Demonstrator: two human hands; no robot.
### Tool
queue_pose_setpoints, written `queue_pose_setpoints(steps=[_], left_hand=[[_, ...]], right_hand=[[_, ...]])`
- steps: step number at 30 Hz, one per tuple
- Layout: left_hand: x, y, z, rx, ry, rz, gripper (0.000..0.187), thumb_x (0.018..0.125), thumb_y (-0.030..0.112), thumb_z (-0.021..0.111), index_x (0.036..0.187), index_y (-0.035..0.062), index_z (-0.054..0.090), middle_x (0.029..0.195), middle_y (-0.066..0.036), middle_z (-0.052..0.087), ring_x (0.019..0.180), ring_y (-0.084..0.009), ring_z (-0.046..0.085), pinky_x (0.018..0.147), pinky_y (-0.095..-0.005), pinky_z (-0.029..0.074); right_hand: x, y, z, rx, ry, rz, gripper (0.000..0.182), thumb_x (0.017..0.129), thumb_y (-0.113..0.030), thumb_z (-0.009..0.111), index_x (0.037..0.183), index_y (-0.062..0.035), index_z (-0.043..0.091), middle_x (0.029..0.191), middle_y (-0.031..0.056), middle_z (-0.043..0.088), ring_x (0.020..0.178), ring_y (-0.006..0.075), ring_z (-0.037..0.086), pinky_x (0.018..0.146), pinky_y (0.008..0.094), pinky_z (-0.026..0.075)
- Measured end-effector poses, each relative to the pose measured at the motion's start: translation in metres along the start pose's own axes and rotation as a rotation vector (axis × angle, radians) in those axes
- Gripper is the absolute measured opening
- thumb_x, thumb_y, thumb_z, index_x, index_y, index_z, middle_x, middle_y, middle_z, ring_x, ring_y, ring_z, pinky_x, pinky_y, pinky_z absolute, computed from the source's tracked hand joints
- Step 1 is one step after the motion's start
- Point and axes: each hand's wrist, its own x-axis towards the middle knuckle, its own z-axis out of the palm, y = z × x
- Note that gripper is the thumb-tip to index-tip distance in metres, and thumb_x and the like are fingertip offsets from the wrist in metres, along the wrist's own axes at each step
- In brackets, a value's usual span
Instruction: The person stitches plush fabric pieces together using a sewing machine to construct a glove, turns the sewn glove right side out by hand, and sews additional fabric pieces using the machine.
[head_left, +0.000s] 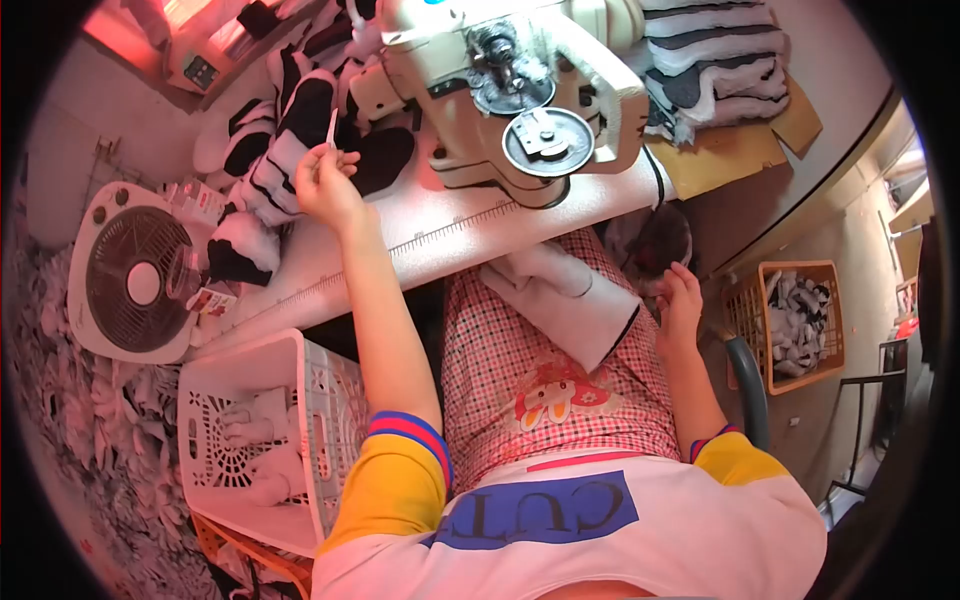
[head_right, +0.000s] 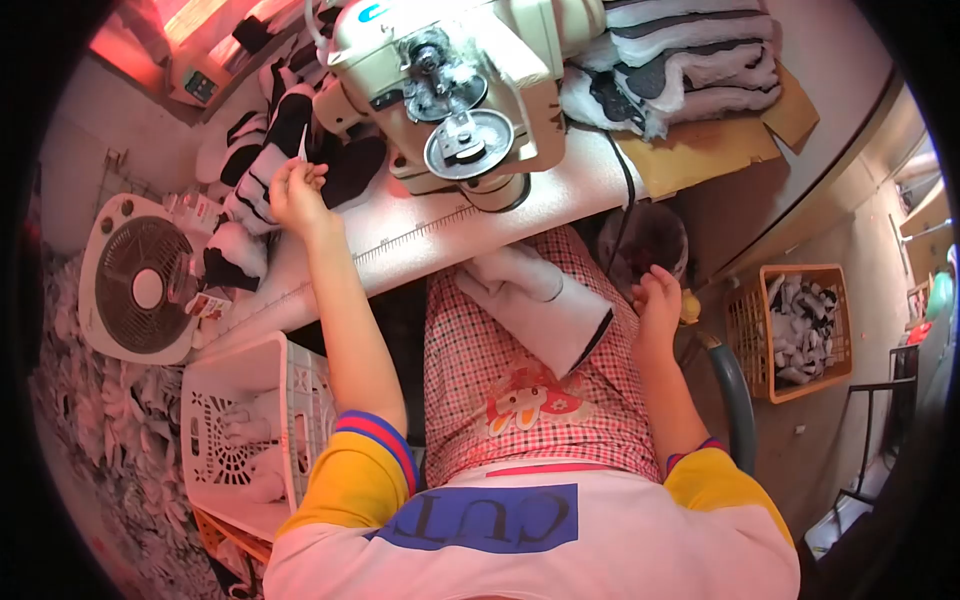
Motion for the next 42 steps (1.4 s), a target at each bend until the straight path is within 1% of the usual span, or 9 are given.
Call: queue_pose_setpoints(steps=[2, 8, 11, 16, 21, 25, 31, 40, 42], left_hand=[[-0.055, 0.042, -0.015, -0.261, -0.028, -0.24, 0.016, 0.084, 0.0, 0.055, 0.099, 0.0001, 0.057, 0.073, -0.007, 0.061, 0.062, -0.0158, 0.06, 0.055, -0.0236, 0.043], [-0.166, 0.097, -0.013, -0.403, -0.235, -0.422, 0.026, 0.088, 0.004, 0.05, 0.113, -0.001, 0.051, 0.074, -0.005, 0.05, 0.056, -0.0129, 0.047, 0.049, -0.0211, 0.036], [-0.197, 0.112, -0.013, -0.467, -0.527, -0.655, 0.028, 0.088, 0.004, 0.052, 0.115, -0.0029, 0.048, 0.069, -0.003, 0.049, 0.049, -0.0088, 0.042, 0.041, -0.0181, 0.033], [-0.216, 0.104, -0.018, -0.517, -0.703, -0.924, 0.031, 0.087, 0.006, 0.054, 0.115, -0.0027, 0.046, 0.068, -0.003, 0.049, 0.046, -0.0083, 0.041, 0.041, -0.0183, 0.032], [-0.246, 0.075, -0.02, -0.38, -0.795, -1.024, 0.02, 0.089, 0.012, 0.057, 0.105, 0.0013, 0.051, 0.067, -0.003, 0.051, 0.047, -0.0086, 0.044, 0.043, -0.0201, 0.035], [-0.3, 0.037, -0.023, 0.73, -1.042, 0.24, 0.032, 0.074, 0.018, 0.071, 0.093, 0.0047, 0.049, 0.088, -0.01, 0.051, 0.08, -0.0246, 0.052, 0.069, -0.0374, 0.044], [-0.299, 0.016, -0.025, 0.912, -1.031, 0.333, 0.032, 0.066, 0.008, 0.064, 0.095, 0.0032, 0.052, 0.097, -0.011, 0.052, 0.09, -0.031, 0.051, 0.078, -0.0407, 0.043], [-0.215, 0.102, -0.014, 0.777, -0.871, 0.494, 0.021, 0.073, 0.001, 0.06, 0.094, -0.0001, 0.059, 0.085, -0.012, 0.058, 0.083, -0.0316, 0.054, 0.074, -0.042, 0.044], [-0.206, 0.112, -0.012, 0.716, -0.89, 0.42, 0.024, 0.072, 0.002, 0.062, 0.095, -0.0001, 0.059, 0.086, -0.012, 0.057, 0.083, -0.0321, 0.054, 0.075, -0.0416, 0.044]], right_hand=[[-0.052, -0.025, 0.023, -0.105, -0.23, -0.402, 0.028, 0.089, -0.01, 0.056, 0.116, -0.0042, 0.057, 0.102, 0.0019, 0.058, 0.078, 0.0075, 0.052, 0.07, 0.0219, 0.041], [-0.118, -0.073, 0.074, -0.174, -0.912, -0.456, 0.017, 0.091, -0.004, 0.056, 0.108, -0.0019, 0.061, 0.097, 0.0035, 0.061, 0.089, 0.0101, 0.059, 0.078, 0.0238, 0.047], [-0.119, -0.082, 0.098, -0.287, -0.893, -0.872, 0.038, 0.083, 0.002, 0.061, 0.12, -0.0052, 0.06, 0.099, 0.0078, 0.06, 0.089, 0.0153, 0.059, 0.077, 0.026, 0.049], [-0.094, -0.094, 0.087, -0.325, -1.107, -1.125, 0.028, 0.076, 0.006, 0.069, 0.104, 0.0013, 0.067, 0.107, 0.0109, 0.056, 0.097, 0.0187, 0.058, 0.082, 0.0281, 0.049], [-0.083, -0.095, 0.048, -0.351, -1.003, -0.948, 0.016, 0.076, 0.005, 0.068, 0.091, 0.0022, 0.07, 0.1, 0.0126, 0.06, 0.091, 0.018, 0.06, 0.079, 0.0275, 0.05], [-0.077, -0.106, 0.004, -0.362, -0.801, -0.7, 0.027, 0.072, 0.012, 0.065, 0.094, -0.0008, 0.072, 0.094, 0.0085, 0.062, 0.086, 0.0161, 0.062, 0.075, 0.0259, 0.05], [-0.093, -0.101, 0.006, -0.692, -0.728, -0.658, 0.022, 0.074, 0.014, 0.064, 0.093, 0.0029, 0.069, 0.089, 0.007, 0.059, 0.082, 0.0145, 0.061, 0.07, 0.0249, 0.05], [-0.115, -0.083, 0.086, -0.812, -0.794, -1.559, 0.017, 0.066, 0.003, 0.07, 0.08, -0.0044, 0.062, 0.089, 0.0098, 0.062, 0.08, 0.0298, 0.062, 0.067, 0.0343, 0.051], [-0.114, -0.081, 0.096, -0.741, -0.794, -1.496, 0.017, 0.067, 0.003, 0.069, 0.081, -0.004, 0.062, 0.088, 0.0105, 0.062, 0.079, 0.0301, 0.062, 0.067, 0.0345, 0.051]])
